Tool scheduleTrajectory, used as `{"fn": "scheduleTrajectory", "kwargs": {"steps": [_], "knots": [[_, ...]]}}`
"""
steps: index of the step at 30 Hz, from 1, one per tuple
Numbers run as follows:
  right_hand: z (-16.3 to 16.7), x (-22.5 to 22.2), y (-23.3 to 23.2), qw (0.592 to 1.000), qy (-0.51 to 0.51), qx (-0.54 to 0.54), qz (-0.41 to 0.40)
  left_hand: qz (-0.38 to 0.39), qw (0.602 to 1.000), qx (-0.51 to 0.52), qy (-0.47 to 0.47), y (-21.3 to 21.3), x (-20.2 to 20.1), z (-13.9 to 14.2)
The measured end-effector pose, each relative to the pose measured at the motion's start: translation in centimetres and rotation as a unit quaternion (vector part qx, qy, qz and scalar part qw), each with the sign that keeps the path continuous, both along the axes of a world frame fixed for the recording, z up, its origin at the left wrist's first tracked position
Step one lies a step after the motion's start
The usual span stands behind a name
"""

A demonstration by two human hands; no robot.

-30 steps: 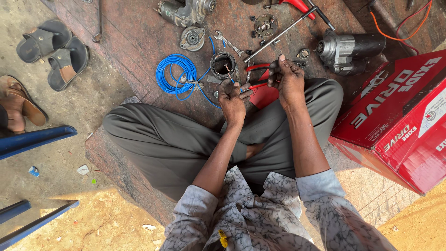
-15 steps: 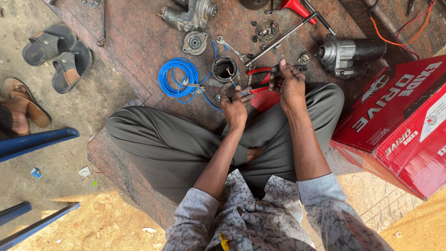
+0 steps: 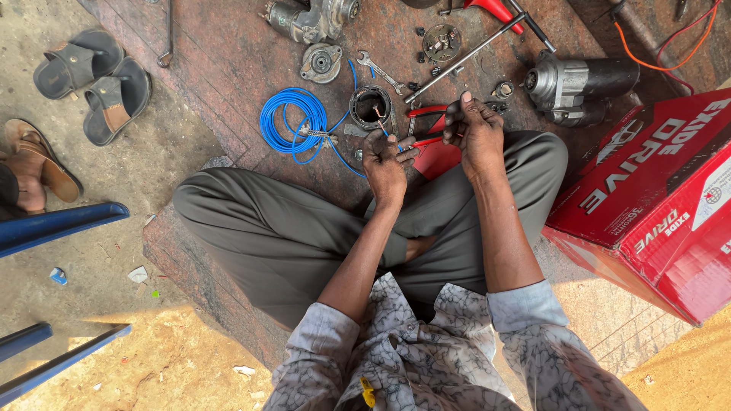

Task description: The person sits on the floor of a repair area and works on a starter motor, holding its cylindrical housing and using pliers to work inside it. They then take blue and green wire, uncoil lengths, and thread the wire into the starter housing while continuing to work with pliers.

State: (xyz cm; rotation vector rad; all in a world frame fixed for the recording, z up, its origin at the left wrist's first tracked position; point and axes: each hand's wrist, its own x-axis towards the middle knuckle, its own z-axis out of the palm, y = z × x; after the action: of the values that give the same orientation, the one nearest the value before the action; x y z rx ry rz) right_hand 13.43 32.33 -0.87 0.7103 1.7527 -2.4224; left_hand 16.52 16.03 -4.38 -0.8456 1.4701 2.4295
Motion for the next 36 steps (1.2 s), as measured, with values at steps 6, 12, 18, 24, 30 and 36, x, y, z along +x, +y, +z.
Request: {"fn": "scheduleTrajectory", "kwargs": {"steps": [6, 12, 18, 24, 30, 36], "knots": [[0.0, 0.0, 0.0, 1.000, 0.000, 0.000, -0.001, -0.007, 1.000, -0.007, 0.017, 0.0, 0.0, -0.2], [0.0, 0.1, 0.0, 1.000, 0.002, 0.004, -0.002, -0.004, 1.000, 0.003, 0.001, 0.1, 0.0, -0.3], [-0.1, 0.1, -0.1, 1.000, 0.000, 0.004, 0.000, -0.004, 1.000, 0.002, 0.004, 0.1, 0.1, -0.8], [0.1, -0.1, -0.2, 1.000, 0.000, -0.003, -0.004, 0.017, 1.000, 0.017, 0.019, -0.2, 0.3, -0.8], [0.4, -0.2, -0.1, 1.000, -0.009, 0.015, 0.005, 0.023, 0.997, -0.051, 0.048, -2.9, 2.0, 1.6], [0.8, 0.4, -1.9, 0.986, 0.053, 0.074, 0.138, -0.036, 0.979, -0.135, 0.150, -6.0, 2.3, 4.9]]}}
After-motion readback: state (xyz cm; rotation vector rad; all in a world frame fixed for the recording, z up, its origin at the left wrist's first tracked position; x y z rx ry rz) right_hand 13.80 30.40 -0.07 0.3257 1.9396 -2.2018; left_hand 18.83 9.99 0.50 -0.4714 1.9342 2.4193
